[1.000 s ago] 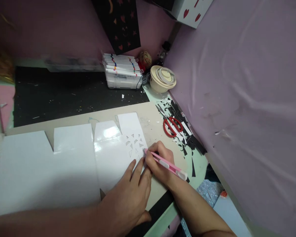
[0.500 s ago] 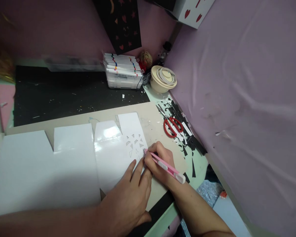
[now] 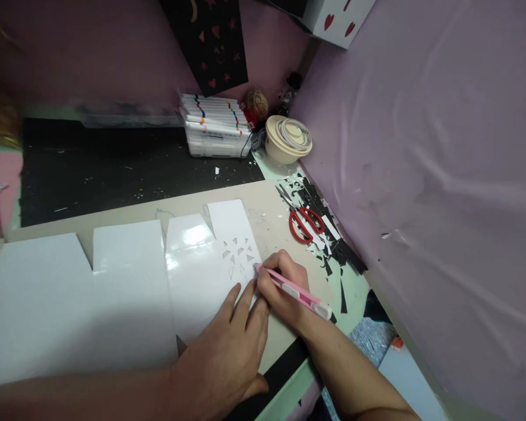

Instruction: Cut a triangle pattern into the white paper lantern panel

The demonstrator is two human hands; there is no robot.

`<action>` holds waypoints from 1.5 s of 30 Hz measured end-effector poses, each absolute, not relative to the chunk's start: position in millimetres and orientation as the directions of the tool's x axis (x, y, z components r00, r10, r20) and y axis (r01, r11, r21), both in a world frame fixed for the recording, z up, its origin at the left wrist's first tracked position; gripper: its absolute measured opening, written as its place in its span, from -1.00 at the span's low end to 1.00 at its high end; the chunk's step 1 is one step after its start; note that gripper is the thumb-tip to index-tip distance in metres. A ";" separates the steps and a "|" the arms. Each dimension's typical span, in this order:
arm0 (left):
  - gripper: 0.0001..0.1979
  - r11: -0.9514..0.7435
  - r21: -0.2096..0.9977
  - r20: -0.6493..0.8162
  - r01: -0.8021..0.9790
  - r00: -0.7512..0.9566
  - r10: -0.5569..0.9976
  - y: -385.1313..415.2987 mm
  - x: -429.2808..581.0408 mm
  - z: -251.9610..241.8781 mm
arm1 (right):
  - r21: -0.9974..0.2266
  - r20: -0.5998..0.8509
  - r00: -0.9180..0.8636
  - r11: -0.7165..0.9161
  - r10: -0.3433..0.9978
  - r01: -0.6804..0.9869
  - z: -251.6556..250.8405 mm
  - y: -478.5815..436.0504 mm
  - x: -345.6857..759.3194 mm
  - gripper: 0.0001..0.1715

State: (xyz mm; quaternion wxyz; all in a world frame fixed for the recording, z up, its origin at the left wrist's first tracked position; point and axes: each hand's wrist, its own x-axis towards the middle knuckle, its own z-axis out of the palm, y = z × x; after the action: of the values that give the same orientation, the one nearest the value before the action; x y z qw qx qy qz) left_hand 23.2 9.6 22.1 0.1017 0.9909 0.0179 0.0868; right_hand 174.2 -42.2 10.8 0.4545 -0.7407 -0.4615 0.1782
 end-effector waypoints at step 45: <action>-0.17 -0.979 0.204 0.170 0.019 0.984 0.055 10.1 20.9 22.2 | -0.938 0.066 0.653 -0.177 0.754 0.298 20.0 -38.4 197.9 -0.87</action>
State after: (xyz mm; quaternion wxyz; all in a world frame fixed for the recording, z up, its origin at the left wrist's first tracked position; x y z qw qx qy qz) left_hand 20.9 10.1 22.2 0.1015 0.9908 0.0187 0.0877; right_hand 197.9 -38.4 20.0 0.5331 -0.7366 -0.3571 0.2139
